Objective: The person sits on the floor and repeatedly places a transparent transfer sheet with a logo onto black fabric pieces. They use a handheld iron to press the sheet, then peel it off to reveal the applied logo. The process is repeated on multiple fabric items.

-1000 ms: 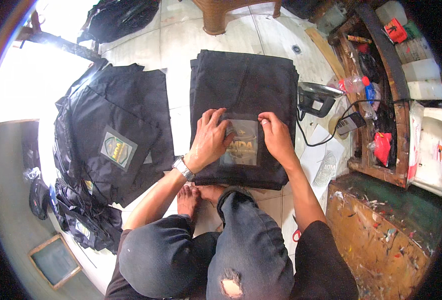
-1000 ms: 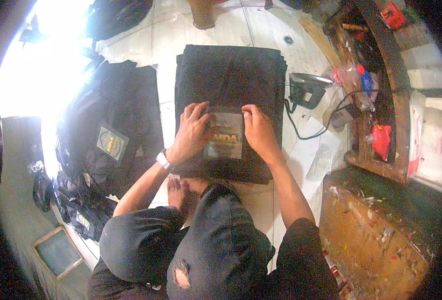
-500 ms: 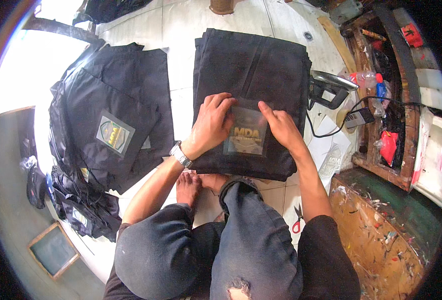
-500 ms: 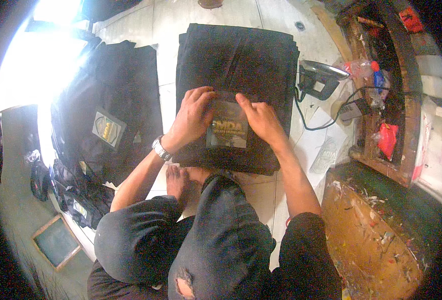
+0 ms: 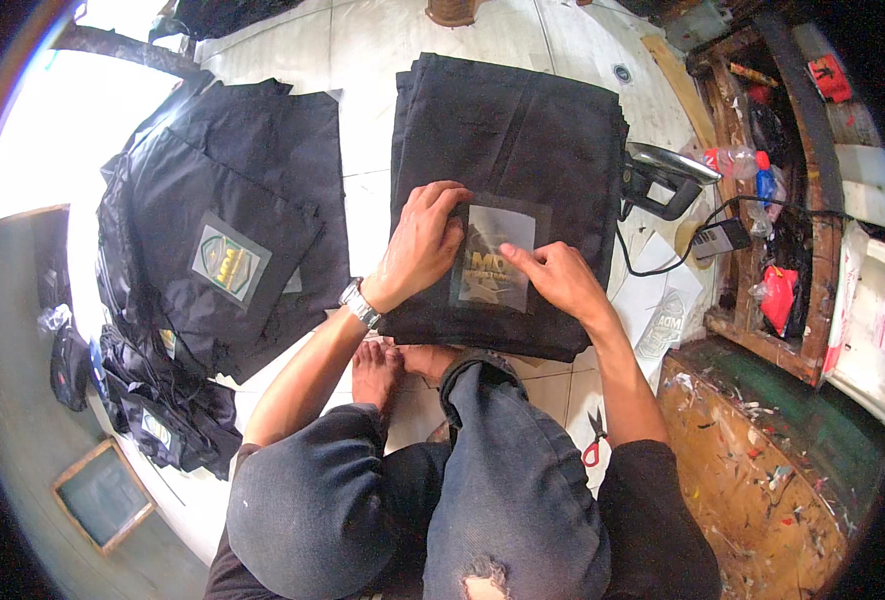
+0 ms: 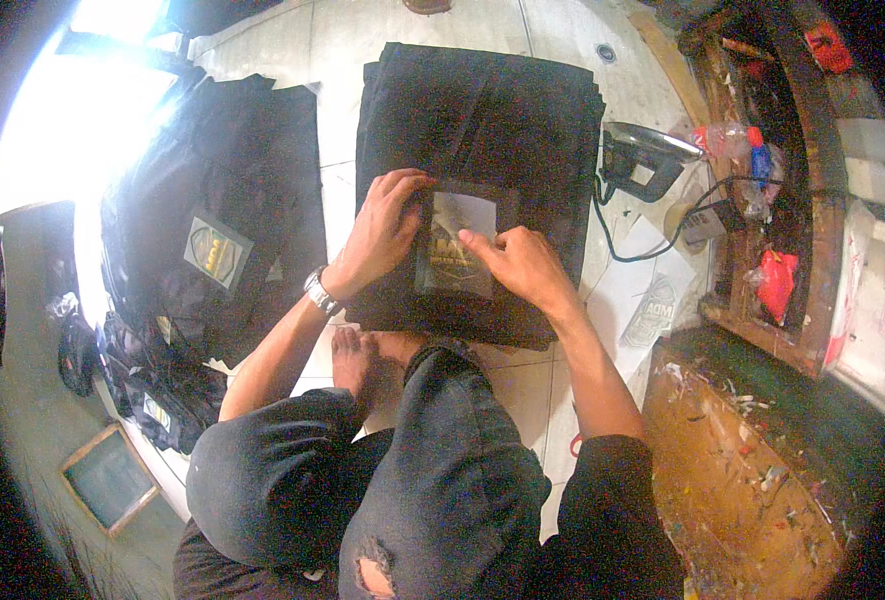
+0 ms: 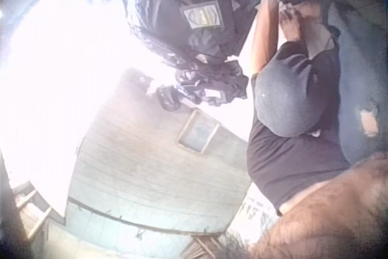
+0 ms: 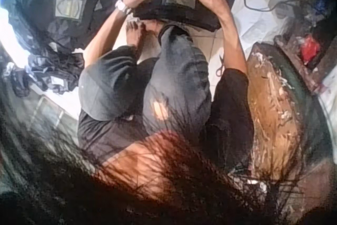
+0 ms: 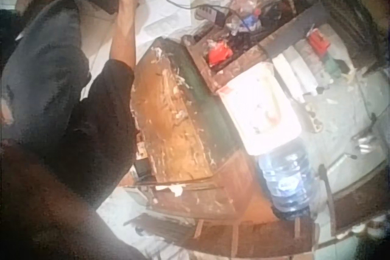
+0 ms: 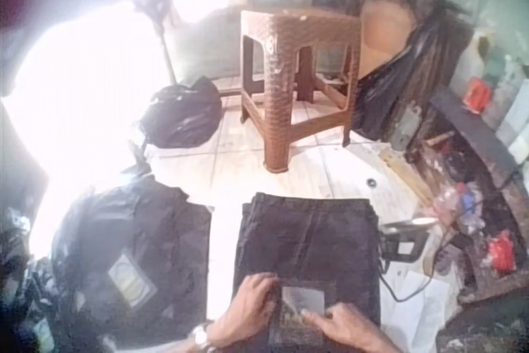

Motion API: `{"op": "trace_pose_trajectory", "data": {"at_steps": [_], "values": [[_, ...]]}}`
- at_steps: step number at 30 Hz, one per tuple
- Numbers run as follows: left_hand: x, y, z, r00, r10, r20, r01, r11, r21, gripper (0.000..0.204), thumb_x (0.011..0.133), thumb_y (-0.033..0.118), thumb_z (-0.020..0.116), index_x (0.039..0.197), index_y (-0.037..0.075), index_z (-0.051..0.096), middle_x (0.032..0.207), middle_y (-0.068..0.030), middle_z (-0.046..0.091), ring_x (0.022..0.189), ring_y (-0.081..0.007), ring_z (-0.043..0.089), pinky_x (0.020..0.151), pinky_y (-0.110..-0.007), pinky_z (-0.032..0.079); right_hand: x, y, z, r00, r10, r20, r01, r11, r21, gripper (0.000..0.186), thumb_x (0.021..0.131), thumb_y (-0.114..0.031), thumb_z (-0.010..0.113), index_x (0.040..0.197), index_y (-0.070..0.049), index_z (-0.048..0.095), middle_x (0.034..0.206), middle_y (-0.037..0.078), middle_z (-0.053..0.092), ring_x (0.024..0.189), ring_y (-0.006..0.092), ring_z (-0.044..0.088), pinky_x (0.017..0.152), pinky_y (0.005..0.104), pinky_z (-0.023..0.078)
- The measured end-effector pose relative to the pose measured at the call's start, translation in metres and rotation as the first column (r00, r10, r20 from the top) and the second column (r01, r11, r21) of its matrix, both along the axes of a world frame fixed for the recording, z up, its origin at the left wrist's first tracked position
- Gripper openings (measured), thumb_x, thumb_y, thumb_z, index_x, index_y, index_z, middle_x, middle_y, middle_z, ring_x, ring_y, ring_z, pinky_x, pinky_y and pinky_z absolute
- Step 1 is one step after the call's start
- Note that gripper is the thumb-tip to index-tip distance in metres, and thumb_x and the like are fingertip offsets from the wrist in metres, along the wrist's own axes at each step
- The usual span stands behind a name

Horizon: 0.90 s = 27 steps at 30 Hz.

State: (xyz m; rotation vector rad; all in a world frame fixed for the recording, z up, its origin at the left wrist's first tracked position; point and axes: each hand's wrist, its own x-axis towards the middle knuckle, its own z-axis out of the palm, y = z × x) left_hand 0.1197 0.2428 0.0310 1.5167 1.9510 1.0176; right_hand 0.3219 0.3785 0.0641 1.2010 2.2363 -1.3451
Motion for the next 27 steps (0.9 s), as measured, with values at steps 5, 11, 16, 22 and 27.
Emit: {"op": "trace_pose_trajectory", "data": {"at_steps": [5,11,16,22,27], "values": [[0.000,0.002,-0.004,1.000,0.005,-0.001,-0.005,1.000,0.011,0.045,0.087,-0.004,0.058,0.132,0.002,0.058,0.137,-0.0192,0.055,0.130,-0.0397,0.049,0.114,-0.047,0.040,0.004,-0.002,-0.014,0.999,-0.007,-0.032,0.008,0.999,0.045,0.075,0.095,-0.060,0.065,0.070,0.011,0.066,0.053,0.015,0.051,0.058,0.0141,0.055,0.058,0.0416,0.046],[0.000,0.000,-0.003,1.000,0.005,-0.008,-0.005,1.000,0.005,0.045,0.087,-0.003,0.059,0.131,0.002,0.058,0.138,-0.0191,0.056,0.130,-0.0395,0.050,0.115,-0.047,0.041,0.013,-0.007,-0.013,0.999,0.034,0.022,-0.034,0.999,0.003,0.061,0.094,-0.051,0.070,0.083,0.009,0.073,0.057,0.017,0.056,0.061,0.0140,0.056,0.059,0.0415,0.046],[0.001,0.001,-0.001,1.000,0.011,-0.021,-0.010,0.999,0.039,0.044,0.088,-0.001,0.061,0.131,0.002,0.058,0.137,-0.0196,0.056,0.129,-0.0402,0.051,0.114,-0.047,0.042,0.023,-0.020,-0.012,1.000,-0.010,0.008,0.011,0.999,-0.040,0.055,0.094,-0.047,0.070,0.087,0.007,0.075,0.060,0.017,0.058,0.062,0.0160,0.059,0.062,0.0411,0.047],[0.005,-0.006,-0.001,0.996,-0.014,-0.091,0.017,0.999,0.031,0.046,0.088,0.002,0.065,0.133,0.003,0.058,0.140,-0.0193,0.055,0.131,-0.0413,0.050,0.113,-0.048,0.042,0.034,-0.031,-0.016,0.992,-0.110,-0.064,0.118,0.984,0.137,0.047,0.095,-0.041,0.072,0.088,0.005,0.075,0.070,0.018,0.065,0.069,0.0190,0.063,0.066,0.0390,0.049],[0.012,-0.021,0.010,0.940,-0.183,-0.289,0.182,0.983,-0.033,0.058,0.087,0.012,0.075,0.141,0.010,0.056,0.155,-0.0172,0.046,0.142,-0.0406,0.042,0.116,-0.052,0.038,0.072,0.034,-0.030,0.587,-0.461,-0.666,0.806,0.409,0.427,0.040,0.099,-0.032,0.073,0.118,0.001,0.062,0.109,0.009,0.060,0.099,0.0169,0.055,0.088,0.0308,0.046]]}}
